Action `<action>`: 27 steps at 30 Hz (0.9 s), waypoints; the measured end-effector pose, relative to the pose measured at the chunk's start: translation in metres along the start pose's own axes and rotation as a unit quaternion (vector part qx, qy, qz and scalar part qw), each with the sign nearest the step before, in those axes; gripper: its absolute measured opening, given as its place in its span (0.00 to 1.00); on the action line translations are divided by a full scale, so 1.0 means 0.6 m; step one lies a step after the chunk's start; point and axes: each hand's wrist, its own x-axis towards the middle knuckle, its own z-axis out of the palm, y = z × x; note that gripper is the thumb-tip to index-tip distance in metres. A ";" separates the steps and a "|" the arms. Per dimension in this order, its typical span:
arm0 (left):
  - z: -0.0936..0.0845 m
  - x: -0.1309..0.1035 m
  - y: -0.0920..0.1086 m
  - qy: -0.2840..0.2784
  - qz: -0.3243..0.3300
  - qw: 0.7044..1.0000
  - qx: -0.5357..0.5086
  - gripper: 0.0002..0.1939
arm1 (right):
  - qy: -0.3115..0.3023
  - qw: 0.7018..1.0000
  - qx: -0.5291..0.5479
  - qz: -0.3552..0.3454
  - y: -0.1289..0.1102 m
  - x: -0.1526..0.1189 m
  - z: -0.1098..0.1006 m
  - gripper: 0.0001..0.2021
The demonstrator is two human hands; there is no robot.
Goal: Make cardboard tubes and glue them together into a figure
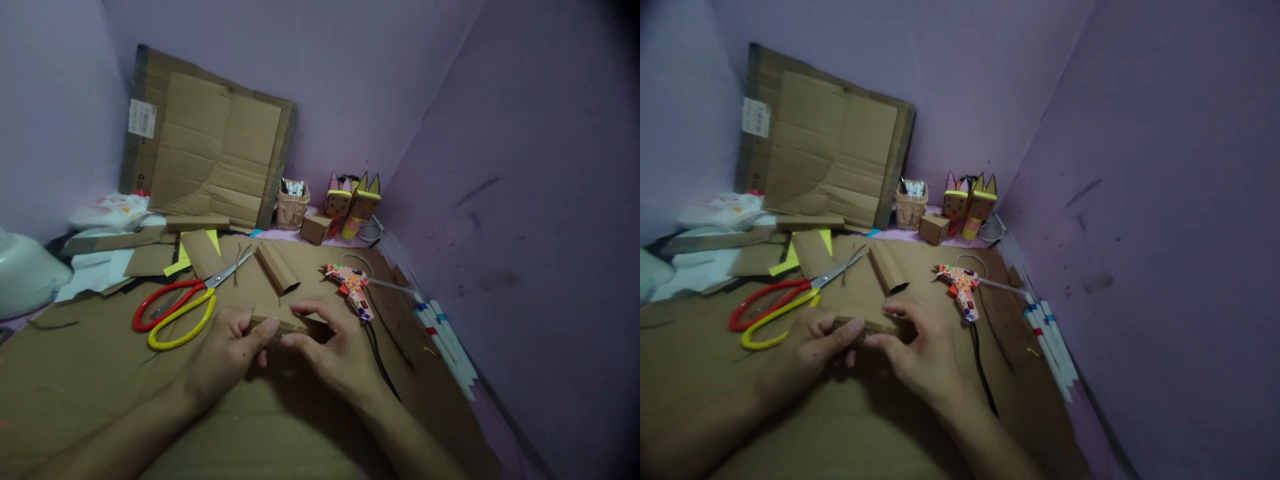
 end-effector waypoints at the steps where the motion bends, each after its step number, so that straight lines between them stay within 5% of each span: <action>1: 0.002 -0.001 0.003 0.003 0.007 1.000 0.013 0.22 | 0.003 1.000 -0.006 0.007 -0.001 0.001 0.003 0.08; 5: 0.009 -0.006 0.001 0.005 0.010 0.999 0.033 0.23 | 0.010 0.998 -0.026 -0.058 -0.002 -0.001 0.006 0.01; 8: 0.011 -0.008 -0.004 0.012 0.034 0.998 0.051 0.22 | 0.011 0.995 -0.067 -0.078 -0.004 -0.005 0.003 0.08; 11: 0.012 -0.009 -0.002 0.026 0.067 0.995 0.067 0.21 | 0.024 0.993 -0.114 -0.032 0.001 -0.004 -0.002 0.11; 18: 0.002 -0.005 0.006 0.028 -0.054 0.998 -0.011 0.23 | 0.167 0.979 -0.011 0.113 0.021 0.017 -0.024 0.25; 24: -0.009 0.000 -0.013 0.075 0.003 0.997 -0.031 0.24 | 0.150 0.978 0.084 0.118 0.016 0.015 -0.037 0.12; 27: -0.010 0.005 -0.025 0.098 0.015 0.993 -0.061 0.24 | 0.108 0.968 0.161 0.158 0.015 0.008 -0.032 0.18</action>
